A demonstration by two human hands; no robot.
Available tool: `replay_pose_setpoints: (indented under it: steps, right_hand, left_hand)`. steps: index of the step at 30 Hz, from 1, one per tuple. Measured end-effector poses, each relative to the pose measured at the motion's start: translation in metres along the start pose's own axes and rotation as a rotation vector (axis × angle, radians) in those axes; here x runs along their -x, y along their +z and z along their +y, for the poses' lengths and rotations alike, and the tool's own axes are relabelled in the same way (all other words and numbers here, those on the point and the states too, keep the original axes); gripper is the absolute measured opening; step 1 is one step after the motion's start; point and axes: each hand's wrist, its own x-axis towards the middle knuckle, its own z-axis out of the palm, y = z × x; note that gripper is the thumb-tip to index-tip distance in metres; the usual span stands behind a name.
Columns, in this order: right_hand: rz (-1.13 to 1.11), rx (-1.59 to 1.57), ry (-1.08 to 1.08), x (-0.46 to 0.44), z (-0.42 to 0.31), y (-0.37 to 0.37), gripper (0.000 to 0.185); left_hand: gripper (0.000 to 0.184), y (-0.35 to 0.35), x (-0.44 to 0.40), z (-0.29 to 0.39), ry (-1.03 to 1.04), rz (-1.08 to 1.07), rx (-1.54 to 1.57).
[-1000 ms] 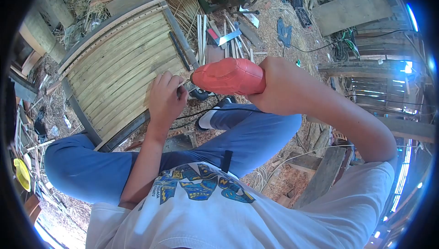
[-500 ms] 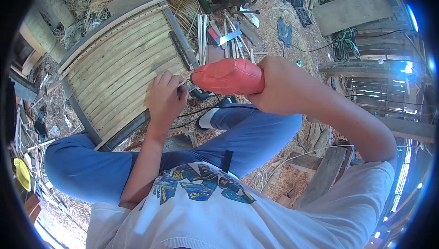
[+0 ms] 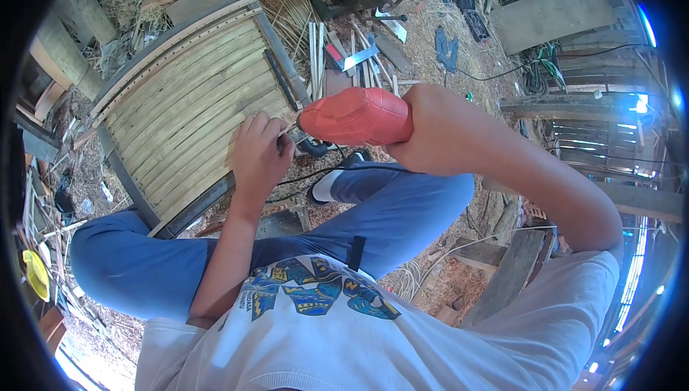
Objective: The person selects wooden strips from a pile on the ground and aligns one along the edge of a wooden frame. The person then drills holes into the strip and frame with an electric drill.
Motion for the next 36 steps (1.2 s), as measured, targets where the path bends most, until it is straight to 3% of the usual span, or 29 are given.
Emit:
replay_pose_setpoints:
  steps: [2, 5, 8, 36]
  right_hand:
    - [-0.05, 0.035, 0.058, -0.005, 0.004, 0.0, 0.056]
    - [-0.056, 0.038, 0.073, -0.007, 0.006, 0.0, 0.057]
    - [0.014, 0.003, -0.033, 0.0, 0.0, -0.001, 0.029]
    - [-0.001, -0.002, -0.048, 0.002, 0.011, 0.009, 0.034]
  left_hand:
    - [0.019, 0.0, 0.0, 0.0, 0.002, 0.003, -0.002]
    - [0.019, -0.001, -0.001, 0.0, 0.001, 0.003, -0.009]
    - [0.019, 0.001, -0.001, 0.0, 0.003, 0.006, -0.011]
    - [0.021, 0.006, 0.001, -0.007, 0.046, 0.037, 0.008]
